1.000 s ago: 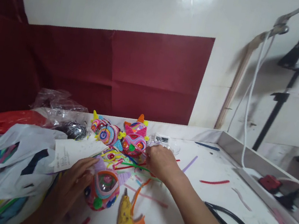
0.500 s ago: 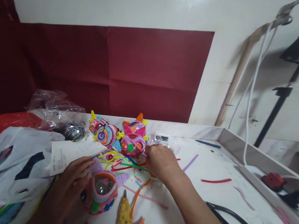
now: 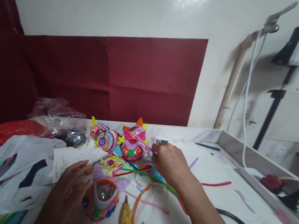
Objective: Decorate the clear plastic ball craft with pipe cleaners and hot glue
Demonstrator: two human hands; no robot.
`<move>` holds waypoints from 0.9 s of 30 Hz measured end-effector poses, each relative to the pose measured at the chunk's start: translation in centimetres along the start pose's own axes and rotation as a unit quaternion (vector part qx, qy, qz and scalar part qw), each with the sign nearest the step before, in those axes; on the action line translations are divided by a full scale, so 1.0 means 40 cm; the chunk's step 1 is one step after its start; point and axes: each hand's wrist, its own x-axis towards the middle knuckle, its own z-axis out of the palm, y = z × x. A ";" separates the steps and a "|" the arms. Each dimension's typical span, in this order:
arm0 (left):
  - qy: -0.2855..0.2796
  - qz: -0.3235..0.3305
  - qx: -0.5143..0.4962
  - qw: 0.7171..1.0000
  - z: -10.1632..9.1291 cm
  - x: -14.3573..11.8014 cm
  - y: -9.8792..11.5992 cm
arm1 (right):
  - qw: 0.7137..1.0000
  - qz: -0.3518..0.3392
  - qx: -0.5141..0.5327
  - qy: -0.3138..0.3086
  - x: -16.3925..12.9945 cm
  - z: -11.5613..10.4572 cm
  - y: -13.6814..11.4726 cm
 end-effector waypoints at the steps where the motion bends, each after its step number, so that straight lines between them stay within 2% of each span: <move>1: 0.000 0.004 0.007 1.000 -0.004 0.000 0.000 | 1.000 -0.008 0.017 0.001 -0.004 -0.004 -0.001; 4: 0.008 0.046 0.021 0.999 -0.017 -0.002 0.016 | 0.989 -0.089 0.114 -0.008 -0.029 -0.020 -0.017; 9: 0.025 0.150 0.072 0.986 -0.040 0.000 0.065 | 0.932 -0.249 0.251 -0.083 -0.089 -0.035 -0.072; 12: -0.013 0.259 0.127 0.958 -0.054 0.013 0.080 | 0.909 -0.278 0.280 -0.132 -0.113 -0.039 -0.100; 14: -0.025 0.335 0.146 0.931 -0.062 0.025 0.084 | 0.904 -0.278 0.292 -0.141 -0.120 -0.041 -0.111; 17: -0.035 0.396 0.172 0.901 -0.067 0.042 0.083 | 0.899 -0.284 0.301 -0.140 -0.123 -0.044 -0.113; 20: -0.051 0.401 0.188 0.895 -0.070 0.046 0.069 | 0.899 -0.291 0.296 -0.138 -0.120 -0.042 -0.109; 26: -0.001 0.336 0.172 0.926 -0.069 0.024 0.043 | 0.906 -0.299 0.270 -0.130 -0.106 -0.020 -0.091; 27: -0.010 0.324 0.180 0.929 -0.068 0.023 0.045 | 0.910 -0.299 0.259 -0.122 -0.102 -0.013 -0.086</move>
